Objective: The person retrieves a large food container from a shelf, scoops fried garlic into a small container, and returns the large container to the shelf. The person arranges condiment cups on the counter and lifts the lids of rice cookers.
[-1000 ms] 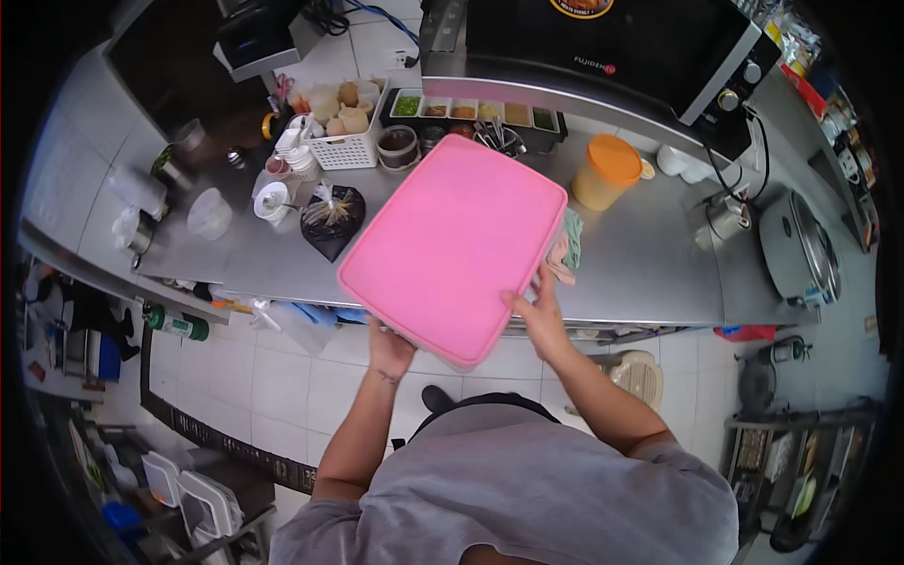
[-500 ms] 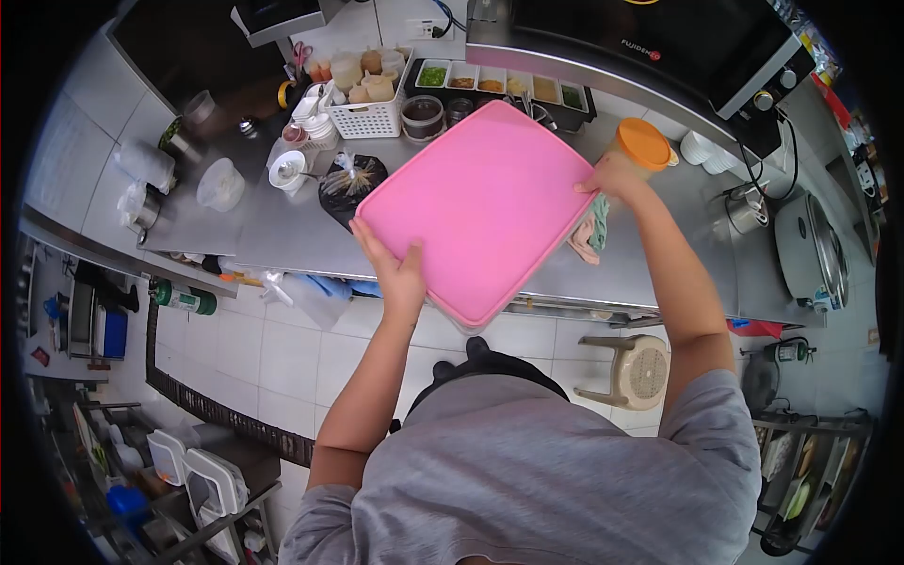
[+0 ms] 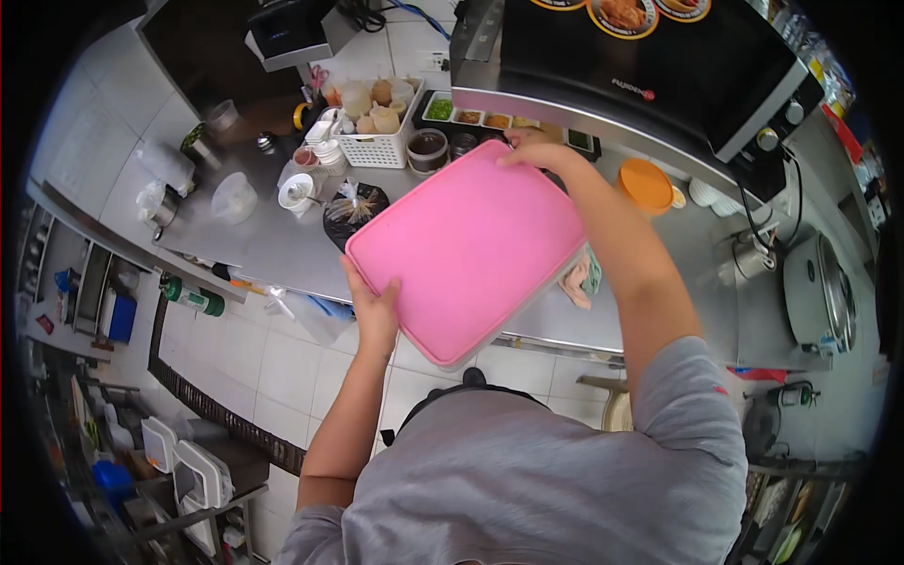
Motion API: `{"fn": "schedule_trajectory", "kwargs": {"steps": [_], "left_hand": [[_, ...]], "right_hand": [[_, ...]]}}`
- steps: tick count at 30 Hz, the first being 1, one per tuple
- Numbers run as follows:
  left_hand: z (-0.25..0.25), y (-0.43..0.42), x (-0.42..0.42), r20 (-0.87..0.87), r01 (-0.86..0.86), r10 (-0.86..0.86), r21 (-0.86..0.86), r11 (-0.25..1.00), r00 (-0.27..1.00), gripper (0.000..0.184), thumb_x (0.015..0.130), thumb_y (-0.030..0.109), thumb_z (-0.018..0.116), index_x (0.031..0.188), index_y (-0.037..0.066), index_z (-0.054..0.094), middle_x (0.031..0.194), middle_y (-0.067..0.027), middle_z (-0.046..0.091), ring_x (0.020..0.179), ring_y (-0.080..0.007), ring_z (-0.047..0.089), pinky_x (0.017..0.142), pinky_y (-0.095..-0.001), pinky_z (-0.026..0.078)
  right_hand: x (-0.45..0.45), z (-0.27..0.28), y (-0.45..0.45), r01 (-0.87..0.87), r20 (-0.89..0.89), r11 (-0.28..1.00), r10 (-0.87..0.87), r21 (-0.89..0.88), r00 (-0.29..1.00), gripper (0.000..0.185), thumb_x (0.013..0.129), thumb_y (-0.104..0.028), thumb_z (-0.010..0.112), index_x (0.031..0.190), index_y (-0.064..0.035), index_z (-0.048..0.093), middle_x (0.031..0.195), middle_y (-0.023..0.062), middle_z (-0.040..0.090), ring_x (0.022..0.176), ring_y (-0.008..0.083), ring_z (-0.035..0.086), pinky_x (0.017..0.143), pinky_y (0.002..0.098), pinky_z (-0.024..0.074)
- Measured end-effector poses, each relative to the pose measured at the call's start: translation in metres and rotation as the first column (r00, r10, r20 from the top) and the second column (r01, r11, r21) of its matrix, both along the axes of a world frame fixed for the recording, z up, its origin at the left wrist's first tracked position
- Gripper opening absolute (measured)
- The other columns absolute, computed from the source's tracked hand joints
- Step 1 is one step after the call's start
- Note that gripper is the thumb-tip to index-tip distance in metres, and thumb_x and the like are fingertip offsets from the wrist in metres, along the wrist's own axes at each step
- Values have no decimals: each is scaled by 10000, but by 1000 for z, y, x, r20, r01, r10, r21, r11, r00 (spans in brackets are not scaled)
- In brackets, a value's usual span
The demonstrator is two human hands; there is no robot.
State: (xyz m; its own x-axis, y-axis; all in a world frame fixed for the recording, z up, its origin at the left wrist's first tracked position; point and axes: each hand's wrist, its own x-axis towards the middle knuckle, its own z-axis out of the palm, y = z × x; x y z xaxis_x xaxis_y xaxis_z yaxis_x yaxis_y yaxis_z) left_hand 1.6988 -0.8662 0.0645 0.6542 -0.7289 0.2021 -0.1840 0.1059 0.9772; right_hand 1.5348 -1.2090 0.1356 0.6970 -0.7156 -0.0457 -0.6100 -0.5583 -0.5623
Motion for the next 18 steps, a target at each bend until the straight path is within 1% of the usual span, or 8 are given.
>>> {"fn": "schedule_trajectory", "kwargs": {"steps": [2, 5, 8, 11, 14, 15, 17, 18], "left_hand": [[-4, -2, -2, 426, -202, 135, 117, 972, 895, 885, 756, -24, 582, 1450, -36, 33, 1505, -265, 82, 1409, -351, 107, 1130, -381, 105], [-8, -4, 3, 413, -165, 88, 153, 974, 906, 880, 739, -13, 578, 1447, -40, 56, 1498, -296, 31, 1410, -395, 18, 1134, -412, 53], [-9, -4, 2, 414, -174, 93, 161, 972, 906, 874, 748, -5, 580, 1445, -44, 54, 1501, -288, 35, 1413, -381, 32, 1134, -417, 57], [-6, -5, 0, 397, -177, 95, 176, 968, 913, 875, 749, -19, 575, 1442, -51, 43, 1507, -275, 34, 1416, -365, 39, 1137, -408, 61], [-4, -4, -2, 376, -161, 92, 157, 974, 922, 872, 750, -40, 564, 1440, -57, 31, 1511, -263, 40, 1417, -353, 52, 1140, -384, 59], [-7, -7, 3, 346, -140, 89, 127, 982, 934, 870, 752, -45, 561, 1440, -57, 29, 1513, -259, 40, 1417, -348, 54, 1140, -376, 60], [-21, -11, 5, 264, -104, 82, 72, 992, 961, 866, 755, -55, 555, 1440, -57, 25, 1515, -251, 40, 1418, -338, 56, 1139, -360, 63], [-17, -10, 1, 222, -115, 100, 58, 992, 970, 869, 756, -58, 556, 1441, -56, 22, 1516, -247, 43, 1419, -332, 59, 1138, -356, 68]], "right_hand": [[19, 3, -16, -76, -184, 997, 78, 14, 980, 596, 625, -295, 792, 1125, -19, 623, 1126, 181, 611, 1039, 267, 590, 876, 350, 456], [32, -2, -23, -75, -211, 996, 64, -45, 975, 470, 569, -251, 821, 954, -16, 687, 953, 175, 666, 922, 283, 633, 822, 351, 478], [33, 1, -12, -38, -190, 991, 13, -131, 982, 486, 572, -248, 822, 957, 7, 670, 991, 182, 657, 940, 288, 627, 820, 355, 477], [28, 11, -4, 24, -247, 995, -47, -96, 968, 544, 574, -244, 828, 1007, 25, 640, 1017, 194, 645, 935, 294, 622, 818, 359, 473], [15, -5, -13, 43, 18, 999, -43, 2, 999, 584, 599, -252, 822, 1064, 28, 604, 1026, 207, 632, 931, 307, 613, 829, 364, 464], [16, -1, -3, 104, 84, 974, -89, -202, 992, 574, 620, -248, 811, 1074, 30, 597, 1021, 210, 629, 932, 309, 611, 834, 365, 461], [15, 4, 20, 228, 209, 796, -131, -561, 969, 555, 660, -239, 790, 1095, 35, 583, 1011, 218, 624, 932, 312, 606, 843, 369, 455], [11, 13, 22, 201, 157, 875, -145, -440, 977, 538, 681, -238, 777, 1100, 34, 580, 1008, 219, 624, 932, 314, 606, 845, 368, 457]]}}
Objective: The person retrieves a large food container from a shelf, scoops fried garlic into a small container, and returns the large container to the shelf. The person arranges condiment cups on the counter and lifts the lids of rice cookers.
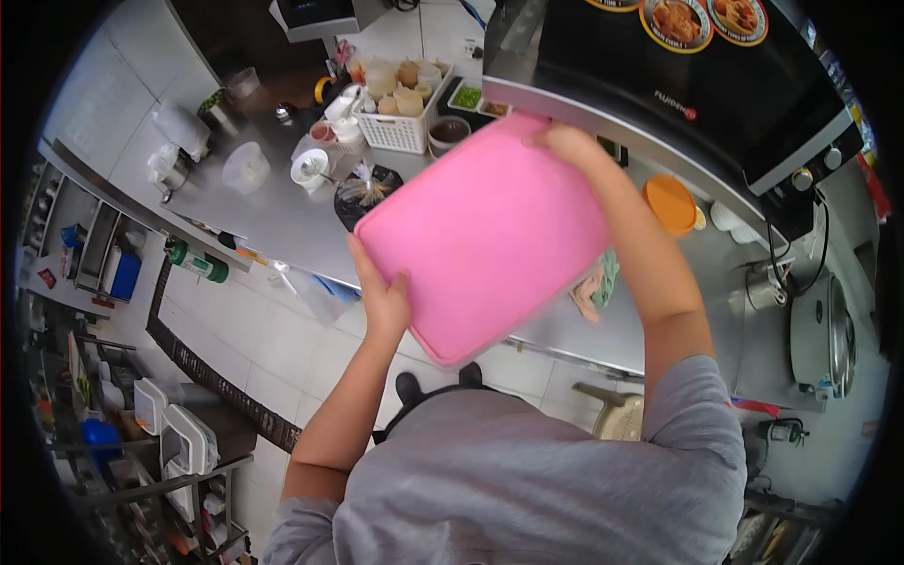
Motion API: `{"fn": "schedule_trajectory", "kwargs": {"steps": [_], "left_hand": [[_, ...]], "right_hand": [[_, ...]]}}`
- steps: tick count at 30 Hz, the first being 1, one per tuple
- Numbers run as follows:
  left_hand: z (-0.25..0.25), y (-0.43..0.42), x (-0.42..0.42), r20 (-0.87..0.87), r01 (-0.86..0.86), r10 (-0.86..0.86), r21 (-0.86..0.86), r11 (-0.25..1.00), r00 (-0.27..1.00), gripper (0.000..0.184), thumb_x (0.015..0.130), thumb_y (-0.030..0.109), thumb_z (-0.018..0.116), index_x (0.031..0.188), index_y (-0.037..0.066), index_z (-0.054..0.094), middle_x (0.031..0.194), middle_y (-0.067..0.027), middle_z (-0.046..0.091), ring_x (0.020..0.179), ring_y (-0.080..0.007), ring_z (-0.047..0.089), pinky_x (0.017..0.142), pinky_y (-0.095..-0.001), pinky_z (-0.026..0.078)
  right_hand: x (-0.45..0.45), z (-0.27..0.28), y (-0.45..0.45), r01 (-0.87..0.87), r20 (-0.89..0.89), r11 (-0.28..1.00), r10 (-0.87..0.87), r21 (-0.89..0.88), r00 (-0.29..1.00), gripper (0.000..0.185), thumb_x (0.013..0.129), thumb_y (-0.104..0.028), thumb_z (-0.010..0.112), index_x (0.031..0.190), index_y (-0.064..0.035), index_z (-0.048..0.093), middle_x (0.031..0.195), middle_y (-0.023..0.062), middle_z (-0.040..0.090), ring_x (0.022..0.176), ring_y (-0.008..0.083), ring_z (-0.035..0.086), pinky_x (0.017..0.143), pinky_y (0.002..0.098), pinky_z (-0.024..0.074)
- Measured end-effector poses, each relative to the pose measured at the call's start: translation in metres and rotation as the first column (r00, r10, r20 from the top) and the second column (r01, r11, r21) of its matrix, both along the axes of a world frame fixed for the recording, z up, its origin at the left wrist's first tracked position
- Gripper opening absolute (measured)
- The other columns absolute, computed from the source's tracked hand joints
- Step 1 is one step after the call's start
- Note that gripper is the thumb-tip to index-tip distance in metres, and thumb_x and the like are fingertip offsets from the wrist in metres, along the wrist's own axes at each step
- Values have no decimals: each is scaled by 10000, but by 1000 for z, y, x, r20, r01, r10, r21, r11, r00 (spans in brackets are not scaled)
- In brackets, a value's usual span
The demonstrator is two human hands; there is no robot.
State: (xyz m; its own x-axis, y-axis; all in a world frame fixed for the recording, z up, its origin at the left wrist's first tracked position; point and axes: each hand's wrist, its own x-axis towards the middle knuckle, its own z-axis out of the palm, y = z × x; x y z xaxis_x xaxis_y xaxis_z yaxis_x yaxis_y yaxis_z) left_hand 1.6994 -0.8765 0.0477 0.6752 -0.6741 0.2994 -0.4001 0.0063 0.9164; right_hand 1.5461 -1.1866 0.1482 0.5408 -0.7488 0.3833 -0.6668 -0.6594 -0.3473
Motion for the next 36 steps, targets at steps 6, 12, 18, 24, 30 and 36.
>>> {"fn": "schedule_trajectory", "kwargs": {"steps": [6, 12, 18, 24, 30, 36], "left_hand": [[15, -3, -8, -227, -103, 78, -101, 990, 971, 903, 749, -76, 578, 1452, -27, 13, 1515, -233, 81, 1417, -297, 91, 1125, -341, 107], [0, -4, 12, -311, -35, -29, -201, 979, 950, 903, 765, -78, 581, 1463, 10, 15, 1509, -233, 115, 1404, -298, 151, 1115, -359, 150], [11, 0, 13, -206, 111, -174, -286, 952, 963, 799, 818, -3, 544, 1449, -31, 54, 1490, -230, 165, 1377, -292, 206, 1107, -361, 167], [5, -8, 50, -164, 364, -493, -488, 793, 854, 607, 953, 315, 450, 1406, -26, 234, 1434, -200, 296, 1353, -308, 250, 1107, -390, 143], [14, 23, 63, 220, 412, -378, -134, 901, 899, 457, 948, 309, 471, 1305, 28, 430, 1353, -152, 442, 1351, -333, 263, 1114, -438, 96], [3, 54, 100, 385, 474, -411, -82, 877, 826, 360, 879, 125, 587, 1223, 40, 525, 1341, -136, 463, 1339, -323, 296, 1096, -428, 215]], "right_hand": [[-35, 24, 51, -84, 269, 995, 69, 47, 961, 418, 759, -179, 731, 1102, 7, 581, 946, 163, 645, 833, 270, 629, 791, 327, 492], [-65, 62, 123, -228, 500, 836, -63, 500, 864, 167, 795, -23, 671, 960, -12, 648, 831, 27, 660, 788, 88, 608, 709, 243, 486], [-84, 92, 197, -183, 672, 952, -31, 245, 740, 110, 786, -9, 685, 894, -25, 676, 763, -15, 638, 689, 52, 570, 636, 215, 476], [-92, 154, 210, -66, 658, 989, -36, 129, 752, 202, 769, -57, 700, 961, -8, 664, 822, 18, 661, 740, 90, 603, 669, 229, 480], [-239, 231, 343, 377, 692, 923, -223, -76, 687, 334, 802, -20, 639, 1122, 47, 574, 1011, 115, 641, 908, 179, 609, 857, 287, 458], [-323, 168, 450, 637, 536, 488, -348, -597, 769, 240, 826, 2, 610, 1066, 9, 625, 1063, 128, 651, 925, 190, 630, 827, 297, 514]]}}
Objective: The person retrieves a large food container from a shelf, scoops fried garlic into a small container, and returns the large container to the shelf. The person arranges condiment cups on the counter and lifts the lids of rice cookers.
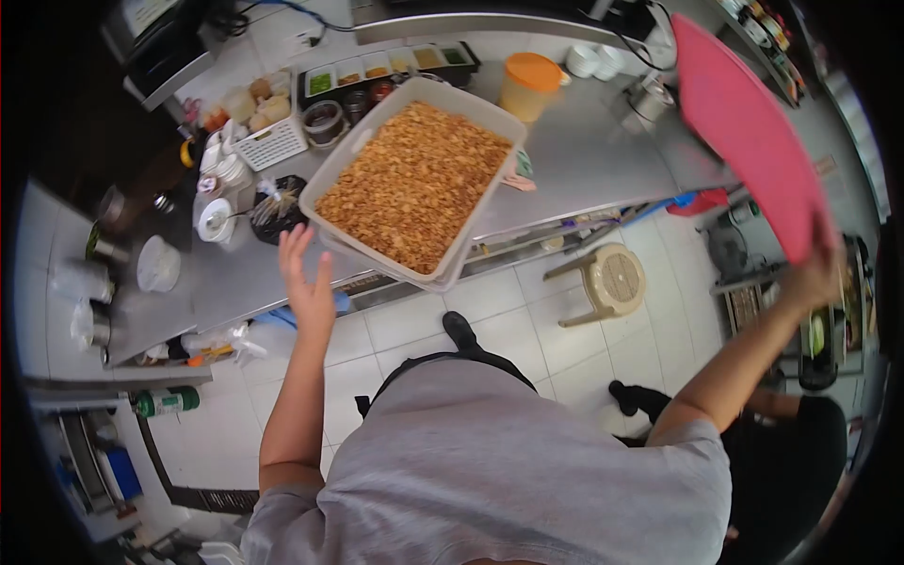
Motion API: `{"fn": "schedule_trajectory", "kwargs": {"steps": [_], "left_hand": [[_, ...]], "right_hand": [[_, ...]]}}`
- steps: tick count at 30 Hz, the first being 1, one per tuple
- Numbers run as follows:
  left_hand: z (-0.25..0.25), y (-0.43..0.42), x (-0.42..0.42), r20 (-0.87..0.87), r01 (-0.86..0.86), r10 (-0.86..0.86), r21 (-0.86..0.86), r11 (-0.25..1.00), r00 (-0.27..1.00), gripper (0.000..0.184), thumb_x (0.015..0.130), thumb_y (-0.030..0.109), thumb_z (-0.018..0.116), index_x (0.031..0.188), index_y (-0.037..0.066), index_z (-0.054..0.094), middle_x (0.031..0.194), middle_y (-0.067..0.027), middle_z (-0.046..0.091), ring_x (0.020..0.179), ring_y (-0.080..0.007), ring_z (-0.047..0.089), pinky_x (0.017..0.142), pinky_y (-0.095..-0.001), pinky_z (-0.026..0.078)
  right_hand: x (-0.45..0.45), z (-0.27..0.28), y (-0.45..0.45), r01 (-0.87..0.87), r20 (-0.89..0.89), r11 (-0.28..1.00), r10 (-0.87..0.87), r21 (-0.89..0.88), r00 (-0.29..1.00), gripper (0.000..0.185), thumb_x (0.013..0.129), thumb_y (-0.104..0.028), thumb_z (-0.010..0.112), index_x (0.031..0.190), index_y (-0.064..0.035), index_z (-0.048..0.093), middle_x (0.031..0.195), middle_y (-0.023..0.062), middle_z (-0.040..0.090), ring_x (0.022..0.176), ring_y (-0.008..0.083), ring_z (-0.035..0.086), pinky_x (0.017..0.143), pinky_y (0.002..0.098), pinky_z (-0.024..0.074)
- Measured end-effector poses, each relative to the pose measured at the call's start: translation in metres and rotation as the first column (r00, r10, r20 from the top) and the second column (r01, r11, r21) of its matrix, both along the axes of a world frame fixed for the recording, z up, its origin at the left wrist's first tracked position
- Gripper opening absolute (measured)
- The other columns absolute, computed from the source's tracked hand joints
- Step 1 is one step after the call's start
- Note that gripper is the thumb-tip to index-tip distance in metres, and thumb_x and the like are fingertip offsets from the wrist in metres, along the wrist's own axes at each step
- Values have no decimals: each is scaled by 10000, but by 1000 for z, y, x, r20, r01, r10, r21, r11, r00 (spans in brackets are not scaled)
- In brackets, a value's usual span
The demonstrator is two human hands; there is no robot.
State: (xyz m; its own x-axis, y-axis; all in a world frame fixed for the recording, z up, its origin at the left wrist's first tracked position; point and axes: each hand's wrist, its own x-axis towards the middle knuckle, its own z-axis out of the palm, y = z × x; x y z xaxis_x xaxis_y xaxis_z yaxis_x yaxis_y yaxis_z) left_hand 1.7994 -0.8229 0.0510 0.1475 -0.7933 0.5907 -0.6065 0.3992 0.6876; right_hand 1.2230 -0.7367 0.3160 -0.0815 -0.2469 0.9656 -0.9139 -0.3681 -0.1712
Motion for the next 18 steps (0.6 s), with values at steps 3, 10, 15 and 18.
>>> {"fn": "schedule_trajectory", "kwargs": {"steps": [3, 10, 15, 18], "left_hand": [[11, 4, 1, -60, 14, -12, 26, 1000, 998, 354, 866, 89, 595, 1211, 39, 535, 1334, -132, 471, 1330, -310, 318, 1094, -416, 224], [38, 1, 4, -127, 117, -115, 14, 993, 985, 346, 874, 80, 575, 1214, 32, 535, 1334, -129, 474, 1315, -288, 347, 1092, -395, 229], [45, 23, 15, -49, 171, -167, 72, 983, 985, 329, 871, 84, 565, 1194, 22, 547, 1321, -132, 487, 1305, -295, 362, 1088, -408, 233], [38, 44, 25, 45, 205, -214, 148, 967, 976, 332, 863, 91, 570, 1187, 19, 549, 1311, -135, 492, 1298, -298, 372, 1082, -409, 246]], "right_hand": [[13, -156, -12, 376, -188, 832, -327, 408, 926, 233, 843, 0, 579, 1047, -67, 668, 950, 93, 680, 827, 167, 627, 751, 299, 501], [-36, -168, 16, 482, -216, 755, -432, 444, 875, 330, 784, 60, 521, 1015, -98, 696, 914, 182, 666, 831, 281, 673, 725, 325, 515], [25, -67, 34, 475, -42, 880, -476, -21, 878, 396, 766, 55, 562, 1084, -152, 676, 1003, 108, 678, 834, 214, 677, 708, 292, 522], [34, -141, 13, 555, -104, 809, -546, 194, 831, 450, 743, 90, 533, 1090, -159, 675, 1042, 107, 667, 862, 247, 670, 759, 319, 514]]}}
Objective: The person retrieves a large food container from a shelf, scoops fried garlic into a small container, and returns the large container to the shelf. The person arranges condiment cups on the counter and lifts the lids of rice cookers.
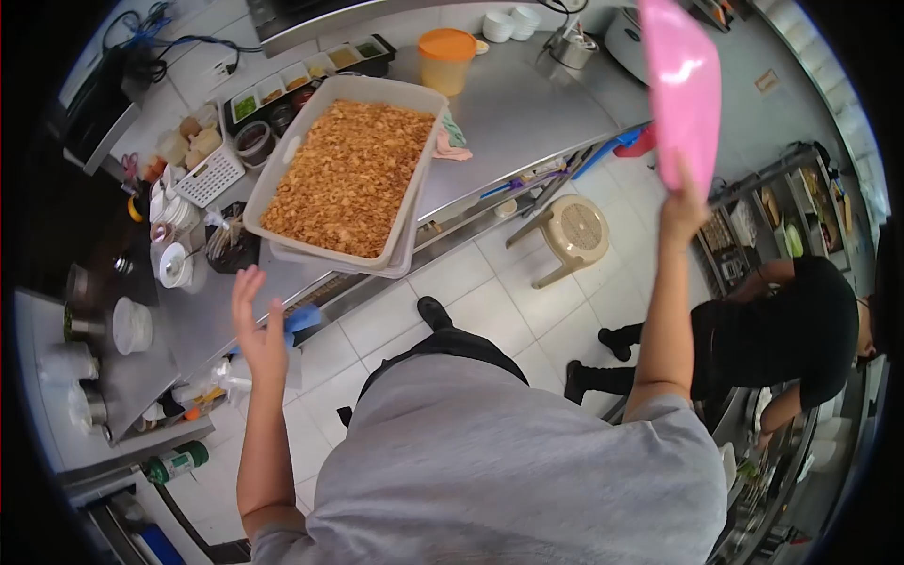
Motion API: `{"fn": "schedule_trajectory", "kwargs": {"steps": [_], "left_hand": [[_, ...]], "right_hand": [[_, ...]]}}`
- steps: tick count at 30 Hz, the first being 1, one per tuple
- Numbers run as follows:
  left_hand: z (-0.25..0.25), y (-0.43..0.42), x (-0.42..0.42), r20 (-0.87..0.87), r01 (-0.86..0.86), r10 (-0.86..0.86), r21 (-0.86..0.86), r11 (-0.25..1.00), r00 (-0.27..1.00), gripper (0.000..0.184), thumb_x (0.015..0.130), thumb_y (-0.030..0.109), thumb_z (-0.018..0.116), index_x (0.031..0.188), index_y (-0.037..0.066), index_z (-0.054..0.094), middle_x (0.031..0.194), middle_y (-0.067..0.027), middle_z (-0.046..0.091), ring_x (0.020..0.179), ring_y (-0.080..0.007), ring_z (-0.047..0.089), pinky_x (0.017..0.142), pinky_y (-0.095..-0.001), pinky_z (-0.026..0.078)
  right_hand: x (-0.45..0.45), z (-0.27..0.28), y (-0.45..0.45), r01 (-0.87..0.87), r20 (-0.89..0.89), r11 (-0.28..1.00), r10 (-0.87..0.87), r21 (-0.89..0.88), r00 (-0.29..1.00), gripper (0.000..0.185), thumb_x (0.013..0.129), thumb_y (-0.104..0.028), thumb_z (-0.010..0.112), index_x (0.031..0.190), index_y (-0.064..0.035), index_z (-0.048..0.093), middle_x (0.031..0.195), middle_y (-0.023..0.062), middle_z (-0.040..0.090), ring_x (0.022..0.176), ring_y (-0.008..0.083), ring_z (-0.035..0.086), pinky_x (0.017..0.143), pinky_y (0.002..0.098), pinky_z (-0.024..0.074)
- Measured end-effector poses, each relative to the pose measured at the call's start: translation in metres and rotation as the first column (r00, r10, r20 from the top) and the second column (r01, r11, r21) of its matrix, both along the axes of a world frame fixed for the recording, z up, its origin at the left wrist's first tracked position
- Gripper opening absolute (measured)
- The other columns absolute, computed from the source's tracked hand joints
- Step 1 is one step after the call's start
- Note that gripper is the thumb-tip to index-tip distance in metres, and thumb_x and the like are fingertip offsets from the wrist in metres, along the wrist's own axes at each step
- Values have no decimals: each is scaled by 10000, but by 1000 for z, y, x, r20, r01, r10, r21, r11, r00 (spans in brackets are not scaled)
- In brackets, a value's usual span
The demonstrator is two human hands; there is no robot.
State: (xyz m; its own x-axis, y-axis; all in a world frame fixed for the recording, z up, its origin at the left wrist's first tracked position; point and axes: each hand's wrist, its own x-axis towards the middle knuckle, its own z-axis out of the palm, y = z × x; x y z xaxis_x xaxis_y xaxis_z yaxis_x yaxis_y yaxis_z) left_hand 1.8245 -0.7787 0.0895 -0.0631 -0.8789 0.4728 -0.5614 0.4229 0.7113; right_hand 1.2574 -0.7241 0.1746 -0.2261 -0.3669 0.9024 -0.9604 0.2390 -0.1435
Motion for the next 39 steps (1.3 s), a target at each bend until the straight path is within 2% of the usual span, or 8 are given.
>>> {"fn": "schedule_trajectory", "kwargs": {"steps": [3, 7, 9, 12, 20, 28, 33, 39], "left_hand": [[-7, 21, 17, 19, -26, 24, 104, 994, 1000, 344, 855, 86, 581, 1194, 37, 554, 1317, -151, 486, 1299, -292, 379, 1078, -391, 255], [-20, 29, 29, -122, -158, 177, 146, 977, 977, 357, 851, 72, 583, 1203, 30, 544, 1311, -140, 489, 1279, -275, 399, 1071, -387, 266], [-35, 28, 30, -197, -210, 247, 192, 959, 949, 395, 842, 53, 587, 1229, 21, 517, 1311, -145, 486, 1271, -270, 407, 1062, -385, 279], [-45, 20, 15, -434, -231, 331, 268, 935, 838, 466, 845, 40, 584, 1292, 18, 451, 1324, -149, 475, 1276, -258, 402, 1073, -390, 264], [-43, -5, 15, -417, -281, 437, 385, 879, 797, 464, 870, 55, 548, 1312, 7, 417, 1336, -160, 462, 1274, -258, 408, 1066, -418, 271], [-59, -42, 45, -386, -283, 467, 446, 849, 795, 443, 863, 56, 561, 1292, 35, 456, 1314, -130, 485, 1228, -234, 445, 997, -371, 353], [-58, -104, 70, -389, -173, 378, 468, 867, 840, 407, 847, 37, 582, 1246, 33, 498, 1261, -111, 525, 1170, -214, 491, 949, -332, 391], [-67, -164, 111, -427, 104, 120, 465, 879, 896, 363, 855, 41, 585, 1213, 30, 525, 1199, -106, 559, 1119, -204, 531, 937, -323, 411]], "right_hand": [[9, -89, -17, -272, 383, 673, -17, 688, 924, 335, 786, 62, 529, 1048, -74, 687, 986, 180, 671, 938, 253, 640, 871, 336, 458], [-68, -83, -42, -272, 539, 913, 401, -304, 741, 162, 812, 68, 553, 906, 16, 675, 828, 83, 654, 819, 175, 616, 750, 288, 489], [-54, -36, -44, 85, 689, 973, 88, -214, 719, 93, 867, -14, 594, 798, 48, 590, 821, 102, 648, 782, 160, 593, 739, 301, 520], [-81, -55, -81, 78, 645, 674, 658, -735, 387, 242, 854, 70, 553, 1094, 97, 539, 1093, 181, 589, 913, 253, 607, 804, 405, 545], [-140, -203, -191, 301, 698, 802, 597, -516, -396, 374, 847, 77, 438, 1221, 99, 442, 1183, 213, 533, 1058, 315, 561, 908, 476, 491], [-64, -152, -271, -174, 968, 957, 245, -233, 55, 414, 837, -88, 554, 1236, 18, 515, 1137, 130, 593, 1025, 231, 567, 858, 368, 462], [119, -1, -294, -794, 942, 605, 298, -63, 152, 360, 845, -103, 586, 1185, 15, 559, 1036, 107, 646, 919, 177, 613, 821, 268, 469], [306, 38, -334, -939, 830, 112, 444, 324, 339, 295, 848, -126, 608, 1112, 7, 603, 976, 85, 648, 915, 151, 602, 826, 281, 464]]}}
